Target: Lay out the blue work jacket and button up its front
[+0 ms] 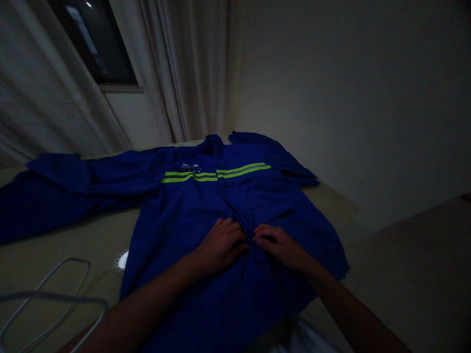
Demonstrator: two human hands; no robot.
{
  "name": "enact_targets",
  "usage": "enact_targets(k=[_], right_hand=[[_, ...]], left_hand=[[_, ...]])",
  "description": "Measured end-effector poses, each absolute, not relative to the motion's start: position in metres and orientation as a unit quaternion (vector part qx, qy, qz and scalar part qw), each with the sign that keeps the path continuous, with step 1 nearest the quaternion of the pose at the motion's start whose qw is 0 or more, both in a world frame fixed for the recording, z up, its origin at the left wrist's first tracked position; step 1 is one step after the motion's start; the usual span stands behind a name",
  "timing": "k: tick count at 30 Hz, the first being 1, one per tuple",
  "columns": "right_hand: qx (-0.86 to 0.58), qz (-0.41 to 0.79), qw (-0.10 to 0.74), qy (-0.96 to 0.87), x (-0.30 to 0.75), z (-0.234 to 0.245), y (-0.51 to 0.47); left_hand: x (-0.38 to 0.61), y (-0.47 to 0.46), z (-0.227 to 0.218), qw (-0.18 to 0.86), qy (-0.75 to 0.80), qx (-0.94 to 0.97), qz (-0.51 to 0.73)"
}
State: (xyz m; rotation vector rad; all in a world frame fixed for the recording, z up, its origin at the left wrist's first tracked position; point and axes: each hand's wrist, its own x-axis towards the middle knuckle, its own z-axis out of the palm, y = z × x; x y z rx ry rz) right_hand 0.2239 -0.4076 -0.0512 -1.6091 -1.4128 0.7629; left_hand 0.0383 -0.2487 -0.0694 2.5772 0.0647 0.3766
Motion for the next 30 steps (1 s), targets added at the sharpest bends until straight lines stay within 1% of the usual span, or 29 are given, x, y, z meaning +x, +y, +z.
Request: enact_targets(k=[4, 10, 12, 19, 24, 26, 30], right_hand=[[-0.643, 0.319, 0.425, -0.552, 0.224, -0.054, -0.408], [-0.65, 0.306, 0.425, -0.551, 0.217, -0.052, -0.408], [-0.655, 0.296, 0.418, -0.556, 0.215, -0.05, -0.408], [-0.685, 0.219, 0.383, -0.579, 0.209, -0.047, -0.41], [-0.681, 0.138, 0.357, -0.624, 0.203, -0.048, -0.415], [-0.683, 0.109, 0.358, -0.628, 0.201, -0.048, -0.416], [-0.678, 0.081, 0.391, -0.617, 0.199, -0.049, -0.418]], left_hand=[[0.038, -0.249, -0.069, 0.269, 0.025, 0.953, 0.137], [0.039, -0.25, -0.069, 0.23, 0.032, 0.963, 0.14], [0.039, -0.25, -0.068, 0.233, 0.034, 0.962, 0.136], [0.038, -0.254, -0.056, 0.319, 0.065, 0.94, 0.099], [0.038, -0.255, -0.053, 0.346, 0.095, 0.928, 0.097], [0.04, -0.252, -0.055, 0.366, 0.102, 0.92, 0.099], [0.043, -0.244, -0.06, 0.448, 0.089, 0.882, 0.116]])
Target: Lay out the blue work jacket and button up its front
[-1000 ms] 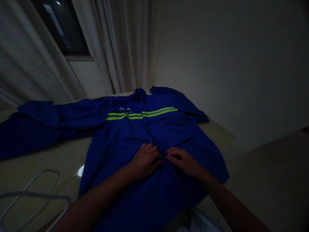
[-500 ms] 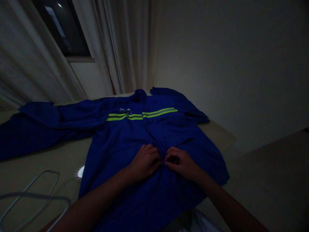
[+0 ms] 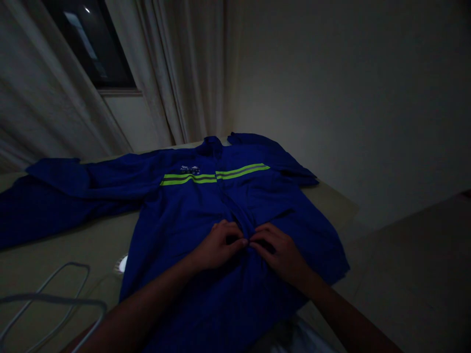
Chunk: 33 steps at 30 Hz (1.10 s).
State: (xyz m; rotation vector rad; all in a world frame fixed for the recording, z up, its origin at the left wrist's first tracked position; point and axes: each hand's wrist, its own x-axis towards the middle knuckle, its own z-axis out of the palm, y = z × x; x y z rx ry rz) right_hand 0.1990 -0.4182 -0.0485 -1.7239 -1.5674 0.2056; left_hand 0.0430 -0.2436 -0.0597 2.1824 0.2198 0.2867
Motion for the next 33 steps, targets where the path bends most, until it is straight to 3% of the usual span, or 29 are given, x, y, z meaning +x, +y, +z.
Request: enact_targets(k=[6, 16, 25, 33], right_hand=[[-0.668, 0.075, 0.395, -0.626, 0.197, -0.052, -0.419], [-0.644, -0.108, 0.327, -0.684, 0.193, -0.058, -0.421], [-0.594, -0.212, 0.323, -0.705, 0.192, -0.059, -0.413], [-0.576, -0.232, 0.314, -0.718, 0.192, -0.06, -0.415]], left_hand=[[0.045, -0.241, -0.063, 0.498, 0.087, 0.854, 0.12], [0.051, -0.241, -0.067, 0.593, 0.131, 0.787, 0.107], [0.051, -0.247, -0.067, 0.508, 0.164, 0.839, 0.102], [0.056, -0.248, -0.08, 0.532, 0.189, 0.817, 0.114]])
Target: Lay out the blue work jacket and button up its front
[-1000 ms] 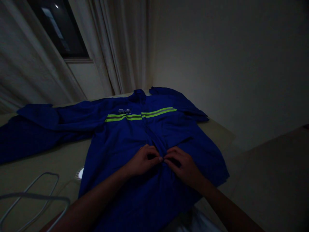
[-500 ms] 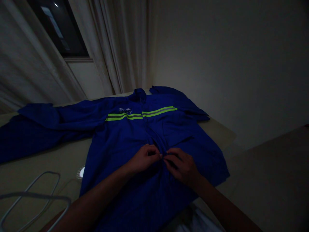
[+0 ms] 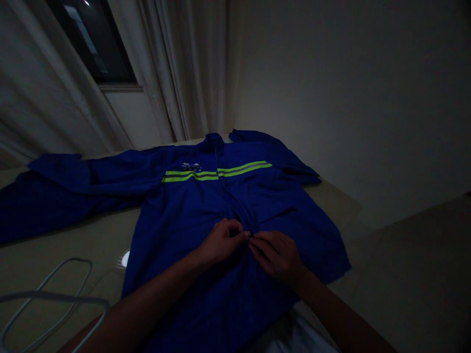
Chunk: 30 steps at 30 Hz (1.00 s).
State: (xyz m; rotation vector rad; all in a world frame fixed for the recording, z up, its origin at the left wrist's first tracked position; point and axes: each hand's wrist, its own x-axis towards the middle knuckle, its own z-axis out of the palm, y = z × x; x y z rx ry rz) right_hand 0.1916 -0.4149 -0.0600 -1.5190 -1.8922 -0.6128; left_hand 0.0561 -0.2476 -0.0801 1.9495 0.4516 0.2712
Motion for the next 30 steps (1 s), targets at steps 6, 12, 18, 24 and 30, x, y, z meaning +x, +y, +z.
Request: enact_targets(k=[6, 12, 18, 24, 30], right_hand=[[-0.54, -0.268, 0.286, -0.745, 0.194, -0.059, -0.415], [-0.507, -0.27, 0.259, -0.776, 0.2, -0.062, -0.416], [-0.465, -0.253, 0.248, -0.811, 0.206, -0.056, -0.415], [-0.444, -0.238, 0.249, -0.827, 0.211, -0.053, -0.416], [-0.449, -0.231, 0.245, -0.827, 0.207, -0.06, -0.415]], left_hand=[[0.056, -0.251, -0.077, 0.517, 0.205, 0.822, 0.125], [0.054, -0.251, -0.07, 0.5, 0.191, 0.836, 0.119], [0.053, -0.256, -0.059, 0.425, 0.197, 0.88, 0.075], [0.054, -0.254, -0.059, 0.425, 0.188, 0.885, 0.04], [0.056, -0.258, -0.06, 0.414, 0.205, 0.886, 0.04]])
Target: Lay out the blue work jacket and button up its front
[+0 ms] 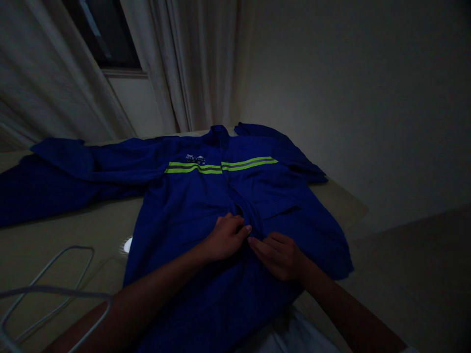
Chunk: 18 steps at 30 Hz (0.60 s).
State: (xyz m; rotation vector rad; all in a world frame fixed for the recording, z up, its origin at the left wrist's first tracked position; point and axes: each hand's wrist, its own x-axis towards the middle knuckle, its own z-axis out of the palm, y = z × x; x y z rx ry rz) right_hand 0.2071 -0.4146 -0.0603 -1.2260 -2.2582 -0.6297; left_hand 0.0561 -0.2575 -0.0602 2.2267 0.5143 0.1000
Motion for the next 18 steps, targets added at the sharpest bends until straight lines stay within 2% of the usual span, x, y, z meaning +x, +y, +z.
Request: enact_targets(k=[4, 11, 18], right_hand=[[-0.425, -0.241, 0.222, -0.844, 0.21, -0.058, -0.413], [-0.417, -0.273, 0.204, -0.843, 0.215, -0.053, -0.412], [-0.404, -0.279, 0.195, -0.849, 0.215, -0.056, -0.411]], left_hand=[[0.053, -0.257, -0.061, 0.413, 0.202, 0.886, 0.056], [0.049, -0.242, -0.068, 0.489, 0.129, 0.861, 0.058], [0.05, -0.249, -0.064, 0.432, 0.165, 0.886, 0.032]])
